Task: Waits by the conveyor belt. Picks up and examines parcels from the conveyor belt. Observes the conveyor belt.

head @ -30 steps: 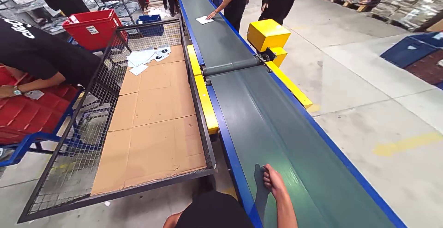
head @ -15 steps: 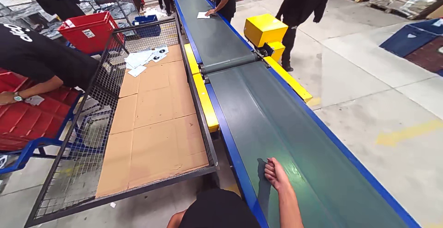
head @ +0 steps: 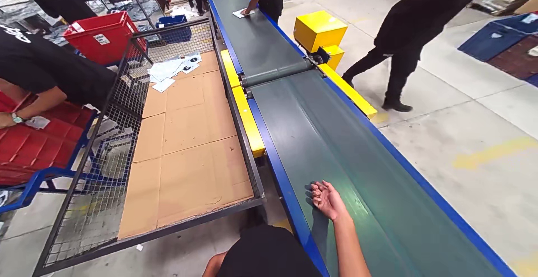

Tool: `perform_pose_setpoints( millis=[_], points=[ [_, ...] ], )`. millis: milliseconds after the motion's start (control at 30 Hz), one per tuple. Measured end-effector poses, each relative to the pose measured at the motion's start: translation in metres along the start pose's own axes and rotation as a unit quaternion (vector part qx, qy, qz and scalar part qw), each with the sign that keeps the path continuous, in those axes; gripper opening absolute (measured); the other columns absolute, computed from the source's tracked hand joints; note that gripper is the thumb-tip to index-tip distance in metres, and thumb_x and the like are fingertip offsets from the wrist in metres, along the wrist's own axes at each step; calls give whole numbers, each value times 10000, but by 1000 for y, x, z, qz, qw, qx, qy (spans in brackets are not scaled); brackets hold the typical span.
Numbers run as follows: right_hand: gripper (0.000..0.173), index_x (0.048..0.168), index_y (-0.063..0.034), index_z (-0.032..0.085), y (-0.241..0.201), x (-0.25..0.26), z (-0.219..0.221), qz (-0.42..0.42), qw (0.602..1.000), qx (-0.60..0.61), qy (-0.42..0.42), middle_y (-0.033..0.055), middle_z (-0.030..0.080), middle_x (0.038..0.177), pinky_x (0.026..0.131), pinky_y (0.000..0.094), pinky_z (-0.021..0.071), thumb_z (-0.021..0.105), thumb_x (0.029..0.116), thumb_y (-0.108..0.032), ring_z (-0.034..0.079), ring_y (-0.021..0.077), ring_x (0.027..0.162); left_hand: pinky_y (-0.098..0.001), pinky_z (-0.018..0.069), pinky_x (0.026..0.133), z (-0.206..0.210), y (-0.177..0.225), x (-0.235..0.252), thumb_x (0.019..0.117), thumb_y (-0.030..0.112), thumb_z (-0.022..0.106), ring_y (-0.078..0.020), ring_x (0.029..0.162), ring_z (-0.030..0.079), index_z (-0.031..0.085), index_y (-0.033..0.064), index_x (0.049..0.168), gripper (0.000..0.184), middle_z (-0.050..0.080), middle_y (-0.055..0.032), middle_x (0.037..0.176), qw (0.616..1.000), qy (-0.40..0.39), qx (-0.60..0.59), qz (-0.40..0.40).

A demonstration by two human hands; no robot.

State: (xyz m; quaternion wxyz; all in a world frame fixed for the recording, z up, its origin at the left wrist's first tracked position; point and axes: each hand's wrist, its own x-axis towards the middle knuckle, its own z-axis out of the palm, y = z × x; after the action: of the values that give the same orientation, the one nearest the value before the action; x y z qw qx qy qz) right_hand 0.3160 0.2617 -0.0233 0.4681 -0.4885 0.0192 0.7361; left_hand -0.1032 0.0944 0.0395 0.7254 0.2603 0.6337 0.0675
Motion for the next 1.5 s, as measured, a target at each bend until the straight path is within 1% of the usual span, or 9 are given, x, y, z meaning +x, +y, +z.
perform_pose_setpoints(
  millis=[133,367,500,767,867,1000,1067,1167,1500],
  points=[
    [541,1006,-184,564,3,-12,6,11,998,44,-37,8,678,843,467,190,456,222,1042,-602,593,70,577,-361,524,959,7,9,-15,1105,126,375,-152,1016,660,630,-74,1216,343,698,-169,1130,999,48,-17,12],
    [562,1049,-168,552,6,-21,7,1,996,67,-53,56,703,928,466,196,453,227,1028,-625,618,98,603,-334,523,938,6,12,-11,1108,117,350,-119,986,646,612,-64,1236,343,686,-150,1118,1000,10,-14,-3],
    [531,1028,-170,544,4,-20,2,-8,997,68,-45,47,690,911,463,201,459,245,1030,-608,614,99,597,-281,524,888,8,21,-13,1102,85,328,-66,925,625,602,-51,1215,326,676,-103,1058,999,-14,-28,-1],
    [557,957,-150,579,2,-26,-2,0,996,84,-37,37,693,879,453,185,447,246,1035,-590,601,78,581,-292,510,923,10,24,-18,1100,78,347,-89,958,625,604,-83,1219,326,677,-145,1100,999,14,29,0],
    [500,931,-152,577,5,-23,-7,8,995,95,-31,22,688,853,459,178,450,256,1046,-518,594,66,571,-298,506,938,9,21,-15,1104,82,341,-98,981,625,596,-79,1239,331,673,-148,1124,999,8,32,-5],
    [505,869,-160,578,5,-24,-11,9,990,129,-56,-25,634,745,399,130,378,244,1047,-494,504,11,474,-267,509,905,11,24,-17,1091,52,345,-62,944,611,592,-77,1220,307,669,-120,1072,1000,8,12,7],
    [513,861,-182,572,6,-25,-13,-6,990,122,-63,-50,618,717,389,116,361,235,1058,-514,476,-9,453,-318,508,953,10,25,-20,1093,67,369,-112,1005,633,597,-89,1241,313,680,-161,1135,1000,13,28,3],
    [509,843,-196,563,5,-25,-15,-20,991,120,-59,-62,600,695,383,114,348,234,1065,-515,453,-16,439,-304,513,931,11,26,-20,1090,72,369,-93,975,628,600,-75,1224,305,678,-138,1109,1000,7,24,4],
    [489,851,-194,554,6,-22,-12,-23,991,118,-51,-46,599,708,393,133,373,258,1068,-516,492,7,469,-303,515,922,11,26,-20,1098,87,361,-91,967,628,606,-71,1212,313,678,-137,1099,1000,10,4,6]
  ],
)
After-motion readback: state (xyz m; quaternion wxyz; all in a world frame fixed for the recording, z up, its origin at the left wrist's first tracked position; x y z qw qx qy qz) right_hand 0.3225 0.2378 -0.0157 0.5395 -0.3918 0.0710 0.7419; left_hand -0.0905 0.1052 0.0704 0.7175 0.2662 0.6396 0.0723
